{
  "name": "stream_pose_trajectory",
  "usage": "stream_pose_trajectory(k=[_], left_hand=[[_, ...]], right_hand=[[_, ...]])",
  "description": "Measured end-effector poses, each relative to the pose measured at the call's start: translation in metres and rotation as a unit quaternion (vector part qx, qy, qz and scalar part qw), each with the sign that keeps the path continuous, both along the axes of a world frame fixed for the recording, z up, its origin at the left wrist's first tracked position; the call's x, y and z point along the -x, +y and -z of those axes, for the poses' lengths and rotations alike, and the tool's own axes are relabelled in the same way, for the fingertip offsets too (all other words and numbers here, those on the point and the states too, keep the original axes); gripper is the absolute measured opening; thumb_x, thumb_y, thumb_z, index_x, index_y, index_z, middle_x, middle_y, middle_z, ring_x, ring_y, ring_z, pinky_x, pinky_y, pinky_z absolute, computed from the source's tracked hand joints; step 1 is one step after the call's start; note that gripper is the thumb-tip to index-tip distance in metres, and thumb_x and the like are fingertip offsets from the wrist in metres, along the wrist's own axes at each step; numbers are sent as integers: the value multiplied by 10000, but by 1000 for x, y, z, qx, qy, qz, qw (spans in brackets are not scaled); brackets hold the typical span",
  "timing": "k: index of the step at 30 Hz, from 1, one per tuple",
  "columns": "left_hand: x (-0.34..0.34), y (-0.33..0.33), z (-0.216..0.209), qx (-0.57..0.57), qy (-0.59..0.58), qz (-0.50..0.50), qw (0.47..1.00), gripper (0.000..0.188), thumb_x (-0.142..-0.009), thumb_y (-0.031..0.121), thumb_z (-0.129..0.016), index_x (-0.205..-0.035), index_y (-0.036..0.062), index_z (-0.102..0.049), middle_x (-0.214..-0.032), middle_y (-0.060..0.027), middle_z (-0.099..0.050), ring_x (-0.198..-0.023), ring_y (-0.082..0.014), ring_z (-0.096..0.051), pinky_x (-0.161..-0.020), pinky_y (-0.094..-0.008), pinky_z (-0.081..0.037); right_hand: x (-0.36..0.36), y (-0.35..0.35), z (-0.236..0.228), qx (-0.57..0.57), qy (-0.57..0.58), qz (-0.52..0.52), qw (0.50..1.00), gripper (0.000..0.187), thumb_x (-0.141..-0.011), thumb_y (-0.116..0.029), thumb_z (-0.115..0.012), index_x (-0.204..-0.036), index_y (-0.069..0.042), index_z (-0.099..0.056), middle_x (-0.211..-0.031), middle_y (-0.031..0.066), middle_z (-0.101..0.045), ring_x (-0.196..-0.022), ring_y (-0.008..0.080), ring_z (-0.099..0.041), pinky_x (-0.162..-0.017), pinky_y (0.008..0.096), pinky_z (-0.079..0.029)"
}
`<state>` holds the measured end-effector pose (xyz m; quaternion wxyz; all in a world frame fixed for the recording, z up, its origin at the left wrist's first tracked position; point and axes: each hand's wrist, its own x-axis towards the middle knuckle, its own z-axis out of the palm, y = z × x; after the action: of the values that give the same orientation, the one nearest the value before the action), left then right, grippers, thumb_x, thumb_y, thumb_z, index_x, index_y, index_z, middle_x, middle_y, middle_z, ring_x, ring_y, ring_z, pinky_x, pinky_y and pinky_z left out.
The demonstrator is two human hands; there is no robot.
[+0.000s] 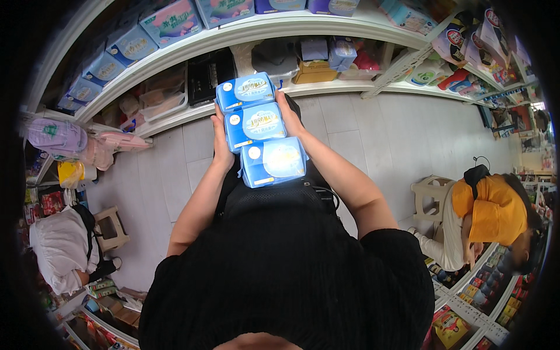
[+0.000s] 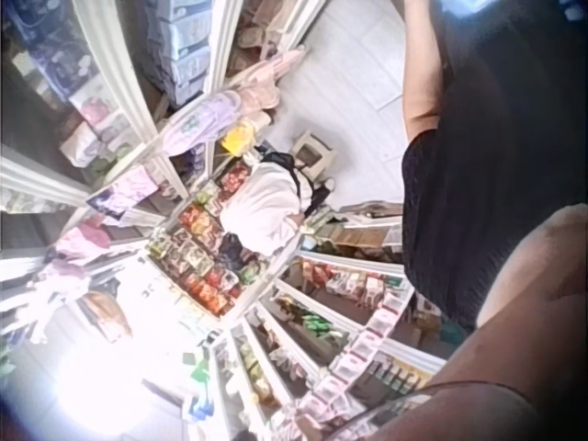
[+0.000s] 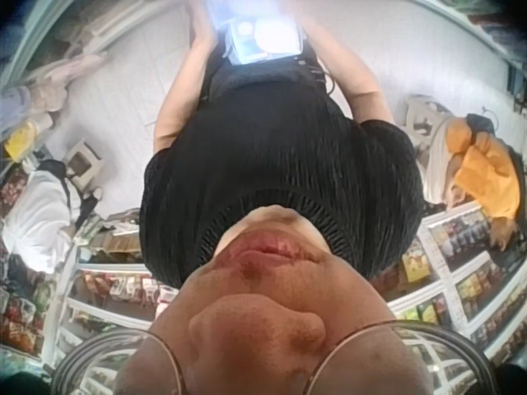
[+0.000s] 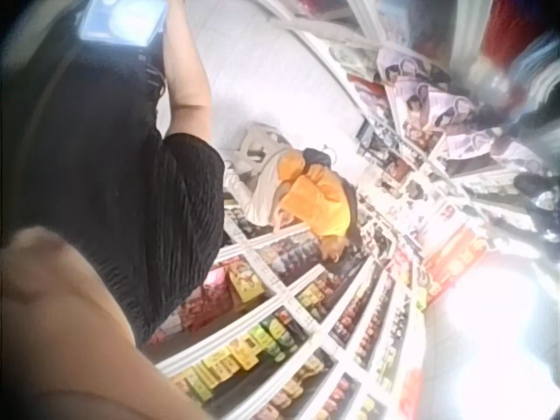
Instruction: The person wipes and restocks packages of sanitary pads on a store shelf. They repeatedly pick up packages, wipe them with a cloth, and place them back on the shelf in an organized manner.
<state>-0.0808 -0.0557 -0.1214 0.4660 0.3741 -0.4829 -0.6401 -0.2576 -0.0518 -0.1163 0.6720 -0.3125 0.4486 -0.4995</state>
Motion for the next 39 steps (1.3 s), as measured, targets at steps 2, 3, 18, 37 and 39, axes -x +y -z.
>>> stream_pose_trajectory(k=[2, 3, 18, 37, 39], left_hand=[[-3, 2, -6, -14, -17, -5, 1000, 709, -894, 597, -89, -1423, 152, 67, -1474, -117, -72, -1345, -254, -148, -1085, -358, -154], [-4, 3, -5, -29, -20, -9, 999, 704, -902, 586, -106, -1427, 137, 30, -1474, -122, -76, -1348, -259, -136, -1088, -362, -142], [-8, -7, 2, -13, -60, 19, 998, 742, -891, 591, -230, -1426, 136, 8, -1462, -157, -53, -1346, -296, -127, -1077, -398, -206], [4, -22, -7, -101, -6, -34, 994, 702, -914, 550, -272, -1404, 106, -35, -1414, -183, -165, -1294, -295, -227, -1038, -370, -246], [10, -26, -14, -83, -20, -28, 996, 696, -916, 545, -277, -1404, 98, -59, -1412, -176, -182, -1293, -280, -231, -1039, -353, -238]], right_hand=[[5, 4, -1, 42, 28, -14, 999, 788, -874, -636, -240, -1404, -57, -173, -1384, 143, -305, -1252, 238, -339, -1003, 348, -318], [9, 8, -2, 63, 42, -22, 997, 795, -874, -640, -213, -1411, -57, -151, -1418, 143, -257, -1292, 250, -287, -1037, 363, -278], [-18, 35, -19, 104, 190, 66, 974, 693, -931, -501, -255, -1408, -24, -94, -1435, 169, -133, -1338, 273, -134, -1082, 349, -119], [-12, -7, 7, 113, 76, 156, 978, 507, -949, -417, -341, -1255, -13, -338, -1173, 99, -433, -1106, 166, -408, -966, 279, -308], [-6, -14, 16, 111, -13, 150, 982, 520, -962, -384, -317, -1329, -16, -311, -1262, 98, -413, -1165, 164, -382, -992, 279, -289]])
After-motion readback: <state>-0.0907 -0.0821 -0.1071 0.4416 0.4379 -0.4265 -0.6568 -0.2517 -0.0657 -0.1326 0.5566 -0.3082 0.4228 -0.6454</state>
